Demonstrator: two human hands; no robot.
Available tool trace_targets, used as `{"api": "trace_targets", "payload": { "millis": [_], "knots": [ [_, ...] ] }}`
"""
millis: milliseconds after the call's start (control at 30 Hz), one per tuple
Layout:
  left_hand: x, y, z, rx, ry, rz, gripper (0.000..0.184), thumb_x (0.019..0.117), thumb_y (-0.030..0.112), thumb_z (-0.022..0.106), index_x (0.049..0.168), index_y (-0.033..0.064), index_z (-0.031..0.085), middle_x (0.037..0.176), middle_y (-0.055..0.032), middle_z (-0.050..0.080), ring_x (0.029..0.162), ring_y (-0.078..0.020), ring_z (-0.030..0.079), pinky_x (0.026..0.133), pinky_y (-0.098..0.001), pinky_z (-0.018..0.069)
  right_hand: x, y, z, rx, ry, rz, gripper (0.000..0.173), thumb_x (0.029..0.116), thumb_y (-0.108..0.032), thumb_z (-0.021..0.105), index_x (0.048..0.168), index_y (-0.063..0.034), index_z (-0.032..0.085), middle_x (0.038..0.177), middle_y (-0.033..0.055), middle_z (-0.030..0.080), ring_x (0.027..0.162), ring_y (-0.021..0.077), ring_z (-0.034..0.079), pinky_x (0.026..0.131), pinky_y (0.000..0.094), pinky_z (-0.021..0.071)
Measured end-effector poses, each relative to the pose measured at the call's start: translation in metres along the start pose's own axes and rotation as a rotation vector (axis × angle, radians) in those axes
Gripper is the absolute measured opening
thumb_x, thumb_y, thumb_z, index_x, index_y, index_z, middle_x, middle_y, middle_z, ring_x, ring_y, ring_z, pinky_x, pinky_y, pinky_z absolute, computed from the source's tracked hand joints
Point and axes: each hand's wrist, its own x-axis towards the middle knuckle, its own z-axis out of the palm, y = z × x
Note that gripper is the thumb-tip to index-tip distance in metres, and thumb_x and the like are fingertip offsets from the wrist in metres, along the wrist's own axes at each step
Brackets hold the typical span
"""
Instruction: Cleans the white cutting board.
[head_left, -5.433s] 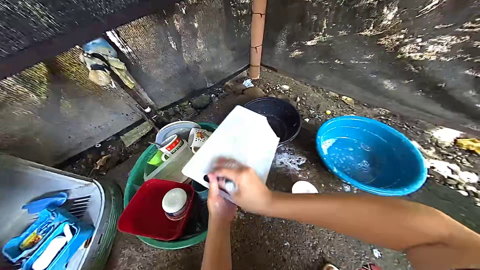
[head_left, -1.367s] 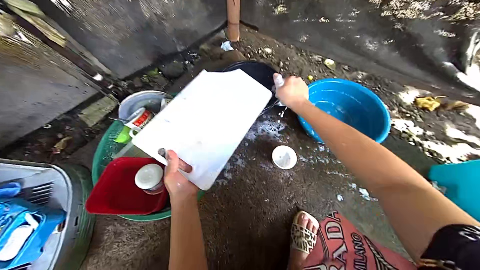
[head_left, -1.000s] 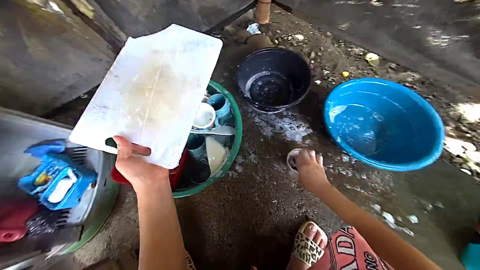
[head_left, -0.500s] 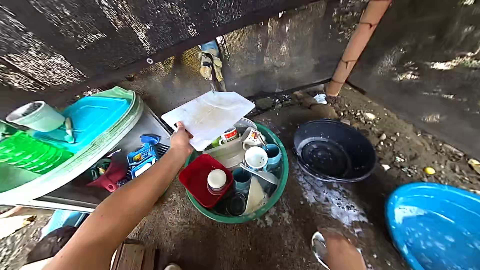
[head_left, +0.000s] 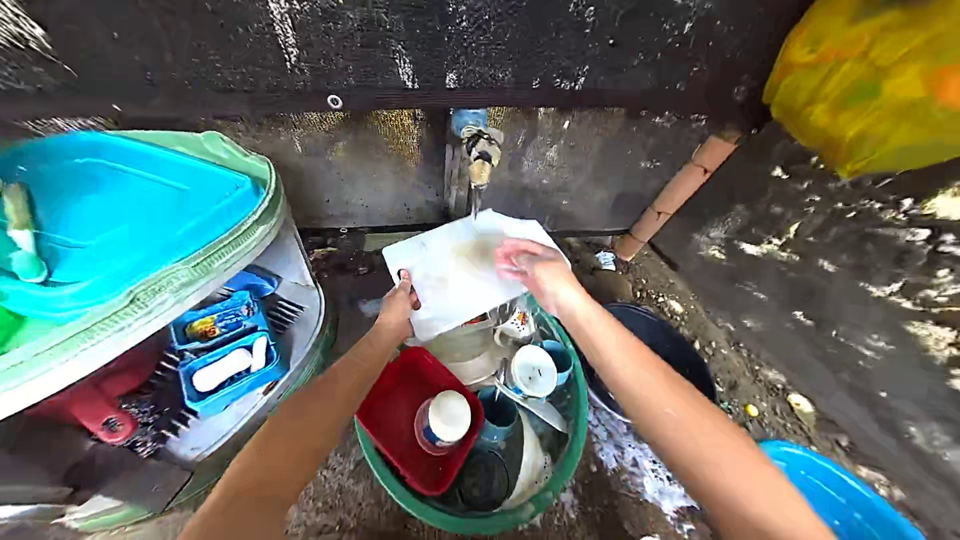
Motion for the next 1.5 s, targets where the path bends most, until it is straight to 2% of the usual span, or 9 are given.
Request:
{"api": "trace_targets", "payload": {
  "millis": [167, 300, 500, 600, 700, 867, 967, 1267, 1500],
  "knots": [
    [0.024, -0.006, -0.007, -0.053, -0.046, -0.067, 0.052, 0.1116, 0.043, 0.036, 0.125, -0.0022, 0.057, 0.087, -0.0126, 0.066, 0.077, -0.02, 0.066, 0.075, -0.0398, 0.0577, 0.124, 0.018, 0.072, 0.41, 0.128, 0.062, 0.039, 0.1046, 0.003, 0.039, 0.143, 0.0077, 0.042, 0.133, 0.0185, 0.06, 0.111, 0.019, 0.067, 0.097, 0.0317, 0.0556],
    [0.036, -0.013, -0.019, -0.066, -0.075, -0.115, 0.052, 0.1104, 0.044, 0.04, 0.125, -0.003, 0.057, 0.091, -0.0149, 0.067, 0.079, -0.0219, 0.068, 0.075, -0.0415, 0.0592, 0.163, 0.022, 0.097, 0.25, 0.322, 0.046, 0.03, 0.109, -0.031, 0.049, 0.104, -0.0058, 0.063, 0.067, -0.004, 0.056, 0.047, 0.0029, 0.046, 0.042, 0.0195, 0.04],
    [0.038, -0.009, -0.022, -0.013, -0.058, -0.097, 0.056, 0.1097, 0.048, 0.039, 0.126, -0.0018, 0.058, 0.091, -0.014, 0.064, 0.079, -0.0223, 0.064, 0.077, -0.0428, 0.0568, 0.173, 0.011, 0.091, -1.031, 0.176, -0.032, 0.039, 0.1091, -0.025, 0.042, 0.128, 0.0027, 0.064, 0.126, 0.0258, 0.066, 0.118, 0.0405, 0.065, 0.101, 0.0598, 0.0506],
    [0.037, -0.004, -0.018, -0.052, -0.054, -0.083, 0.056, 0.1095, 0.048, 0.039, 0.129, -0.0012, 0.056, 0.092, -0.015, 0.066, 0.08, -0.0226, 0.067, 0.076, -0.0423, 0.0589, 0.176, 0.017, 0.078, -0.307, 0.243, 0.078, 0.045, 0.1139, -0.031, 0.031, 0.095, -0.0025, 0.061, 0.064, 0.0031, 0.051, 0.049, 0.0119, 0.045, 0.047, 0.0274, 0.0393],
    [0.033, 0.002, -0.016, -0.072, -0.043, -0.079, 0.054, 0.1096, 0.047, 0.039, 0.126, -0.001, 0.057, 0.088, -0.0133, 0.066, 0.077, -0.0209, 0.067, 0.074, -0.0404, 0.0584, 0.174, -0.002, 0.051, 0.385, 0.33, 0.169, 0.033, 0.1104, -0.028, 0.03, 0.083, -0.0153, 0.044, 0.054, -0.0066, 0.037, 0.039, 0.0045, 0.033, 0.038, 0.0204, 0.0316],
    [0.034, 0.001, -0.026, -0.091, -0.057, -0.064, 0.054, 0.1095, 0.048, 0.039, 0.127, 0.0003, 0.059, 0.091, -0.0135, 0.067, 0.079, -0.0208, 0.067, 0.076, -0.0406, 0.0582, 0.161, -0.082, 0.006, -0.814, 0.286, -0.501, 0.043, 0.0989, 0.004, 0.045, 0.141, 0.0006, 0.052, 0.119, 0.0137, 0.068, 0.098, 0.0227, 0.07, 0.086, 0.0422, 0.0583],
    [0.038, -0.004, -0.032, -0.078, -0.054, -0.06, 0.054, 0.1099, 0.047, 0.039, 0.125, -0.0004, 0.06, 0.093, -0.0144, 0.067, 0.08, -0.0218, 0.066, 0.077, -0.0419, 0.0575, 0.171, -0.118, -0.007, -1.467, -0.029, -0.808, 0.048, 0.0951, 0.008, 0.051, 0.137, -0.0102, 0.065, 0.147, 0.013, 0.059, 0.137, 0.0346, 0.055, 0.111, 0.0566, 0.0453],
    [0.042, -0.006, -0.042, -0.06, -0.053, -0.08, 0.053, 0.1097, 0.048, 0.039, 0.119, 0.0003, 0.061, 0.084, -0.0116, 0.065, 0.074, -0.0198, 0.065, 0.073, -0.0396, 0.0577, 0.188, -0.17, 0.003, -1.909, -0.427, -0.763, 0.025, 0.1034, -0.012, 0.058, 0.123, -0.0066, 0.073, 0.122, 0.0229, 0.07, 0.116, 0.0475, 0.065, 0.096, 0.0699, 0.0478],
    [0.039, -0.001, -0.041, -0.011, -0.005, -0.054, 0.054, 0.1091, 0.049, 0.04, 0.114, 0.0001, 0.062, 0.083, -0.0096, 0.06, 0.073, -0.0194, 0.061, 0.073, -0.0404, 0.0555, 0.172, -0.141, -0.001, -1.567, -0.079, -0.568, 0.038, 0.1052, -0.025, 0.058, 0.134, -0.0009, 0.065, 0.134, 0.0258, 0.062, 0.127, 0.0455, 0.058, 0.105, 0.0675, 0.0447]
  ]
}}
